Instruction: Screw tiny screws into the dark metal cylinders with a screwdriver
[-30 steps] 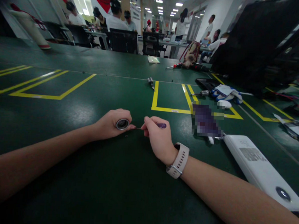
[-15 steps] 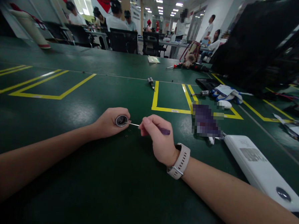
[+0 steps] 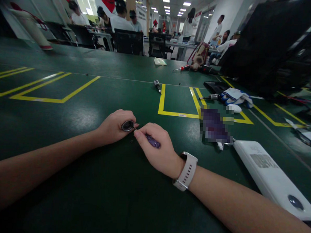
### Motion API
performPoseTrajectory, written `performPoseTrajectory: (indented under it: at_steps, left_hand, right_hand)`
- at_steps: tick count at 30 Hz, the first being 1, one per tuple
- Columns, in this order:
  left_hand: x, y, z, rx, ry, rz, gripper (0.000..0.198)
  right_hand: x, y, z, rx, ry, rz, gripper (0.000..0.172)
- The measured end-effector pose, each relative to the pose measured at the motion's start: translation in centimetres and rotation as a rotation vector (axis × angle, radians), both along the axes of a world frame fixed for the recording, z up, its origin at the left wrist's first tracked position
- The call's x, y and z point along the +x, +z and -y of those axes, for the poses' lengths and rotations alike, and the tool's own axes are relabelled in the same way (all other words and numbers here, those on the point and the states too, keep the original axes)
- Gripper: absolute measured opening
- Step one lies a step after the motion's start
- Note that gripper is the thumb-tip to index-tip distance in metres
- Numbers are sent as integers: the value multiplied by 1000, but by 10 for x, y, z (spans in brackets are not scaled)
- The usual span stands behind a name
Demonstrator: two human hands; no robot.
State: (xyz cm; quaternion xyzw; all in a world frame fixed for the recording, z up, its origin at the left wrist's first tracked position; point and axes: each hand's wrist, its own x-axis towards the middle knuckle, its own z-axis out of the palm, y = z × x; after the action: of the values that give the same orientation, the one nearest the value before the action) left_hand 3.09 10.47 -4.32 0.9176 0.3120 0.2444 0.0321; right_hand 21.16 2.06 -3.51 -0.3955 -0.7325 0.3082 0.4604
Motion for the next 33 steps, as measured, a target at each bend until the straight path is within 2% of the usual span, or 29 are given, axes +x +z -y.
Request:
performPoseTrajectory:
  at_steps: [5,9,12,15,17,20,26,30,33]
  left_hand:
    - [-2,1,2,-33,-10,83,12]
    - [-3,-1,1,-68,-45,202,13]
    - [-3,-1,0,-51,-15,173,12]
    - [-2,0,1,16,10,59,11]
    - [-2,1,2,53,0,-16,11]
    - [-3,2,2,59,-11,-44,11]
    - [-4,0,0,-15,-46,49,11]
    - [-4,-1,-1,-17,-33,58,11]
    - [-3,0,0,16,-29,-11,12]
  right_hand:
    - [2,-7,-10,-354,64,-426,17]
    - [1,-8,-14,-544,105,-583,16]
    - [0,-7,-11,-468,77,-543,18]
    - [-1,-8,-7,-301,22,-376,17]
    - [-1,-9,-5,-264,5,-300,17]
    - [0,-9,-7,-338,28,-374,18]
    - [1,-8,-14,-535,63,-621,18]
    - [1,-10,-13,-491,44,-611,19]
    - [-1,-12,-10,-426,4,-535,16]
